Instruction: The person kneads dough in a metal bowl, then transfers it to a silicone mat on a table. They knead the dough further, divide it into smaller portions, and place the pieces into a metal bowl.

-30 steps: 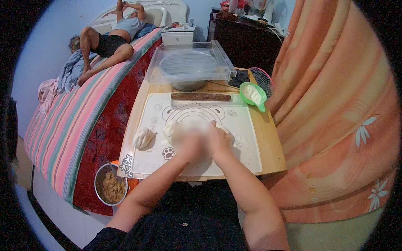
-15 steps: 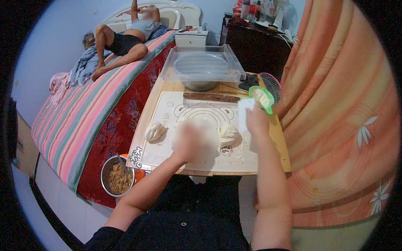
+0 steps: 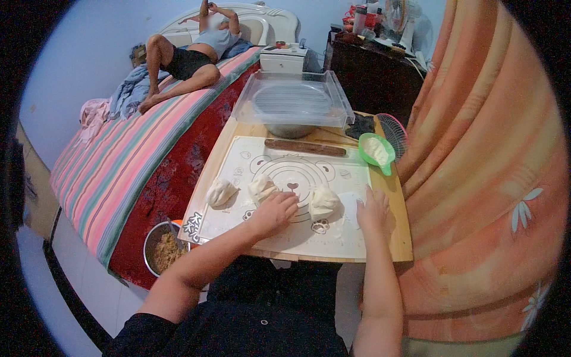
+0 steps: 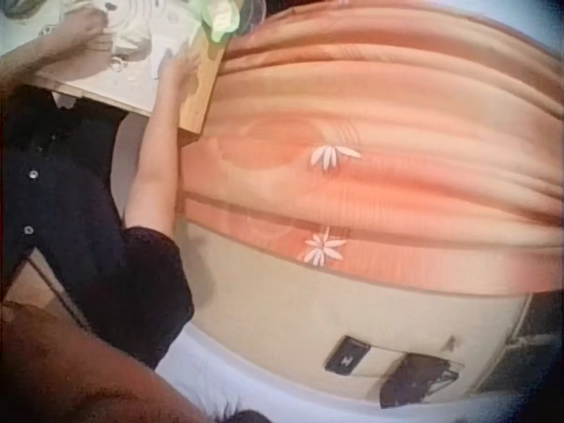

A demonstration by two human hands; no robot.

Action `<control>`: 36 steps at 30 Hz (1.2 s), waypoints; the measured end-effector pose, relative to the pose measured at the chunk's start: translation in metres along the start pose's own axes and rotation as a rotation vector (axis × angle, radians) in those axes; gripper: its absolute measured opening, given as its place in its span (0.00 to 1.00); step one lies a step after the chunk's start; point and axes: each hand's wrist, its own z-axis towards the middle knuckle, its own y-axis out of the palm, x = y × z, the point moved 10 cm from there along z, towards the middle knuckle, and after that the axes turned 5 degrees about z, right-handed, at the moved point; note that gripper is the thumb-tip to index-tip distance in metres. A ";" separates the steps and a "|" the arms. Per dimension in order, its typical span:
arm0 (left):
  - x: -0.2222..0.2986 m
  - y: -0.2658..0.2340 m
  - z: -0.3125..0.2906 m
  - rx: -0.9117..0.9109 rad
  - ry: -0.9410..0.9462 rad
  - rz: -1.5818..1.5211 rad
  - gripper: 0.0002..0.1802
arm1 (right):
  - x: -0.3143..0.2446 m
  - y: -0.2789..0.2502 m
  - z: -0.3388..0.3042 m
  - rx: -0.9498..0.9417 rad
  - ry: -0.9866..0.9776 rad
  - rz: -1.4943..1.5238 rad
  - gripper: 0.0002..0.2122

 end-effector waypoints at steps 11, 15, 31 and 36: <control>-0.017 -0.013 -0.020 0.081 -0.202 -0.833 0.29 | -0.112 0.058 -0.021 -0.328 -0.275 0.251 0.34; -0.036 -0.030 -0.043 0.408 -0.410 -0.314 0.28 | -0.138 0.062 -0.032 -0.259 -0.527 0.002 0.25; 0.012 -0.003 -0.021 -0.051 0.015 0.036 0.35 | -0.153 0.063 -0.034 -0.392 -0.705 0.020 0.36; -0.019 -0.023 -0.017 0.153 -0.186 -0.375 0.33 | -0.120 0.047 0.009 -0.410 -0.507 0.372 0.37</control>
